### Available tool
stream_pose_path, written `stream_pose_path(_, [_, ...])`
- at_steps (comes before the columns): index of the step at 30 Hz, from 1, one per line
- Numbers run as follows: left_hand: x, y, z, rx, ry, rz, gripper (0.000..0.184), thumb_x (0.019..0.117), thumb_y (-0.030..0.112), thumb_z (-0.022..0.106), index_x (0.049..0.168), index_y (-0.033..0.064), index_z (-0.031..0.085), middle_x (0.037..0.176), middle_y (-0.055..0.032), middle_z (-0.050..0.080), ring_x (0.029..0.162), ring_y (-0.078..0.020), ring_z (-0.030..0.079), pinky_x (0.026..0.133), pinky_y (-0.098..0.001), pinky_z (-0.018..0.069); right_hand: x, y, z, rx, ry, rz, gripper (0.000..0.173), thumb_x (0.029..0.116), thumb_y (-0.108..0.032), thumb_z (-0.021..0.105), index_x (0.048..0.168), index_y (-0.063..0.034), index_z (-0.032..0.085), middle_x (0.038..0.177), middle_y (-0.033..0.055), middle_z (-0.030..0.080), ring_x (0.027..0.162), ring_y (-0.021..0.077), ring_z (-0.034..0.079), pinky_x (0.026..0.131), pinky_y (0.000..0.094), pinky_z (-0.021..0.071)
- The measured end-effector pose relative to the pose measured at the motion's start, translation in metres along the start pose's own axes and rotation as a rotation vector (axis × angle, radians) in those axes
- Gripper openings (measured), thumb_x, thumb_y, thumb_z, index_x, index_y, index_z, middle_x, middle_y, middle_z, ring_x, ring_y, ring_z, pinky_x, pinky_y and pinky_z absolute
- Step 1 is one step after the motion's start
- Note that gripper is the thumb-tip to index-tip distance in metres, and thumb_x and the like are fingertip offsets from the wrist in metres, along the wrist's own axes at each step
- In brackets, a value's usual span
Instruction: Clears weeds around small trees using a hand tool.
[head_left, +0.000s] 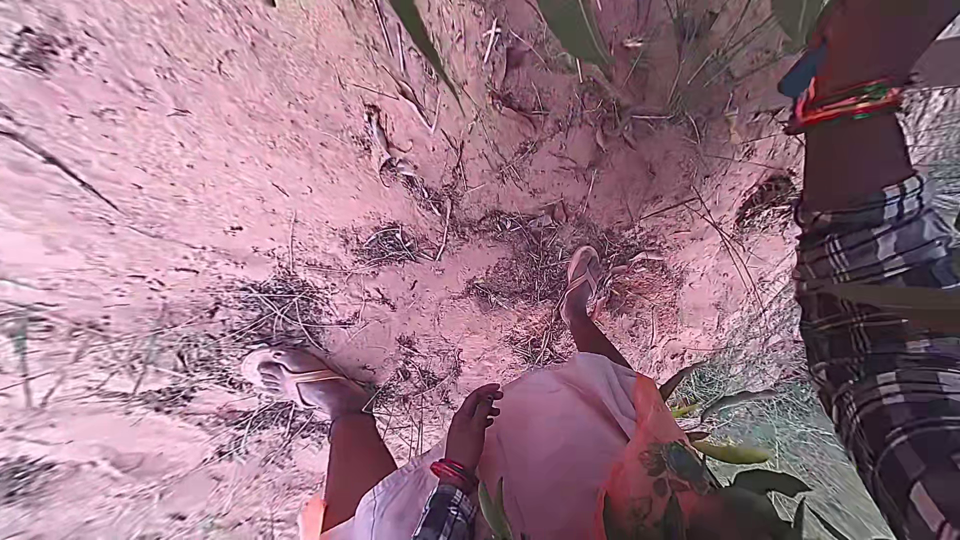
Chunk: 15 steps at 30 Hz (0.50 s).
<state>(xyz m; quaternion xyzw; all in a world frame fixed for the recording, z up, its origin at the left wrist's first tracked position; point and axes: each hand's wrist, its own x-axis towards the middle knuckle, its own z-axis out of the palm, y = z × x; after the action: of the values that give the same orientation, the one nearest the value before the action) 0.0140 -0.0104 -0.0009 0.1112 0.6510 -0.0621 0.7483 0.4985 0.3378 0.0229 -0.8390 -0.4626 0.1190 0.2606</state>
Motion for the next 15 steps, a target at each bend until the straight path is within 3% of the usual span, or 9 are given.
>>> stream_pose_path(2, [-0.004,-0.002,0.0,-0.017,-0.011,-0.003,0.032,0.1104,0.015,0.039,0.127,0.0031,0.063,0.115,-0.0067,0.07,0.09,-0.0123,0.067,0.076,-0.0284,0.0537,-0.081,0.064,0.016,-0.265,-0.047,0.092,0.033,0.1024,-0.021,0.058,0.117,0.0096,0.06,0.087,0.0154,0.065,0.075,0.0221,0.066,0.077,0.0353,0.0567])
stream_pose_path(3, [-0.004,-0.001,-0.001,-0.032,-0.011,0.006,0.032,0.1103,0.015,0.039,0.128,0.0029,0.063,0.115,-0.0066,0.07,0.09,-0.0121,0.067,0.076,-0.0281,0.0537,-0.125,0.098,0.02,-0.414,-0.16,0.216,0.044,0.1056,-0.028,0.055,0.13,0.0092,0.058,0.102,0.0242,0.07,0.092,0.0321,0.07,0.089,0.045,0.0548])
stream_pose_path(4, [-0.005,0.001,-0.003,-0.043,-0.014,0.02,0.032,0.1101,0.014,0.039,0.128,0.0027,0.063,0.115,-0.0064,0.07,0.09,-0.0117,0.066,0.076,-0.0276,0.0537,-0.162,0.127,0.024,-0.504,-0.284,0.349,0.047,0.107,-0.03,0.052,0.134,0.0084,0.056,0.112,0.0299,0.069,0.104,0.0409,0.069,0.096,0.0553,0.0514])
stream_pose_path(6, [-0.002,0.004,-0.004,-0.057,0.0,0.048,0.033,0.1094,0.014,0.038,0.129,0.0024,0.063,0.115,-0.007,0.07,0.09,-0.0118,0.066,0.076,-0.0279,0.0538,-0.19,0.148,0.035,-0.52,-0.419,0.583,0.046,0.1065,-0.029,0.053,0.136,0.0067,0.056,0.121,0.0327,0.066,0.114,0.0466,0.064,0.1,0.0619,0.0475])
stream_pose_path(9, [-0.004,0.002,-0.009,-0.029,0.008,0.05,0.034,0.1099,0.015,0.038,0.13,0.0029,0.062,0.117,-0.0081,0.069,0.091,-0.0131,0.066,0.076,-0.0299,0.0535,-0.183,0.13,0.033,-0.435,-0.419,0.646,0.047,0.1018,-0.03,0.064,0.13,0.0061,0.059,0.112,0.0298,0.066,0.1,0.0429,0.065,0.091,0.06,0.0498])
stream_pose_path(13, [-0.004,0.011,-0.016,-0.019,0.011,0.044,0.034,0.1112,0.015,0.037,0.132,0.0029,0.062,0.119,-0.0098,0.068,0.093,-0.0152,0.066,0.079,-0.0327,0.053,-0.14,0.07,0.01,-0.455,-0.348,0.43,0.05,0.1025,-0.037,0.063,0.13,0.005,0.06,0.109,0.0287,0.068,0.099,0.0408,0.067,0.093,0.0588,0.0494])
stream_pose_path(15, [-0.001,0.013,-0.018,-0.026,0.031,0.043,0.034,0.1114,0.016,0.037,0.132,0.0029,0.061,0.12,-0.0106,0.068,0.094,-0.0164,0.066,0.08,-0.0344,0.0528,-0.117,0.032,-0.004,-0.379,-0.264,0.356,0.052,0.1015,-0.042,0.064,0.126,0.0035,0.061,0.099,0.0203,0.067,0.084,0.0297,0.065,0.083,0.0499,0.0511])
